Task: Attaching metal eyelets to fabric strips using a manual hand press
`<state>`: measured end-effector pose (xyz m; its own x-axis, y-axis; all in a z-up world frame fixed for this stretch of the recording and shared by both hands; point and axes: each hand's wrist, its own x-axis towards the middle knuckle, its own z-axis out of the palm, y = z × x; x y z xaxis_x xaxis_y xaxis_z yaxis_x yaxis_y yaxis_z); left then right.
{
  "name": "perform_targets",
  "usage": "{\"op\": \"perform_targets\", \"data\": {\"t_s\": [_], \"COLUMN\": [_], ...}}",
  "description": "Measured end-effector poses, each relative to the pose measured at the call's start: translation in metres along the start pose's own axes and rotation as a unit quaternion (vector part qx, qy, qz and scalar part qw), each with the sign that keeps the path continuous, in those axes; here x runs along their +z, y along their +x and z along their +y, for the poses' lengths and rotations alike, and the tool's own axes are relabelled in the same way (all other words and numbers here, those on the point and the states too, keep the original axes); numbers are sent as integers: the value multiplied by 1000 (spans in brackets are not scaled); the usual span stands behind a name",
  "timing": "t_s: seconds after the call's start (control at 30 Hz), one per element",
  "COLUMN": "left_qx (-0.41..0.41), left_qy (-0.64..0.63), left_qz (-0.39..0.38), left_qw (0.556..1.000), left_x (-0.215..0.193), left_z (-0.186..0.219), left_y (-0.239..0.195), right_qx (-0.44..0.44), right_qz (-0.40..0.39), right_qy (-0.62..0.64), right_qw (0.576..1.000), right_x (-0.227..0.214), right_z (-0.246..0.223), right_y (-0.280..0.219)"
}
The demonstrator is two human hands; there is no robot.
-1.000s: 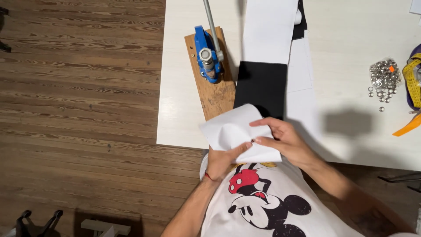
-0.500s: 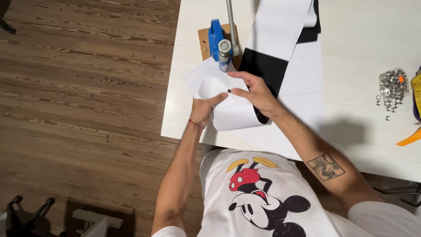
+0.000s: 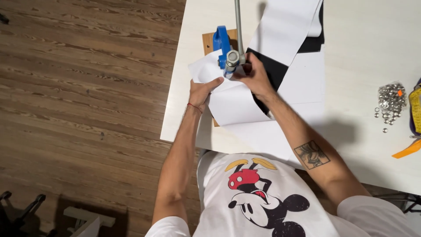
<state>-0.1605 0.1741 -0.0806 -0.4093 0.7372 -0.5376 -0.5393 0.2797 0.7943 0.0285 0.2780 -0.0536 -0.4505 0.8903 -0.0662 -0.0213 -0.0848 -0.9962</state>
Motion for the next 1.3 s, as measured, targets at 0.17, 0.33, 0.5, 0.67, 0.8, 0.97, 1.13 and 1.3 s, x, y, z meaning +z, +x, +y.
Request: {"op": "perform_targets", "data": {"t_s": [0.17,0.33,0.5,0.67,0.8,0.97,1.13,1.3], "left_qx": [-4,37,504,481,457,466,491,505], "left_qy": [-21,44,452,453,462,441,404,395], "left_qz": [18,101,202,40,53,71,63,52], "left_qw": [1000,993,708,749,758,764,769,766], "left_x": [-8,-15,-46,2,6,-4,-9,-25], "left_z": [-8,-21,-39,-20,-44,-58,-60,-67], "left_y": [7,-9,8,1,29,43,50,54], "right_qx": [14,25,7,-14,-22,-2,69,26], "right_qz": [2,-22,-29,-46,-56,-88,-98,-2], "right_qy": [4,31,46,25,31,12,-44,28], "right_qw": [1000,999,999,999,998,996,992,999], "right_x": [-5,-1,1,-8,-7,-22,-73,-180], "right_z": [19,26,17,69,65,65,32,26], "right_y": [1,0,-5,9,10,13,-22,-84]}}
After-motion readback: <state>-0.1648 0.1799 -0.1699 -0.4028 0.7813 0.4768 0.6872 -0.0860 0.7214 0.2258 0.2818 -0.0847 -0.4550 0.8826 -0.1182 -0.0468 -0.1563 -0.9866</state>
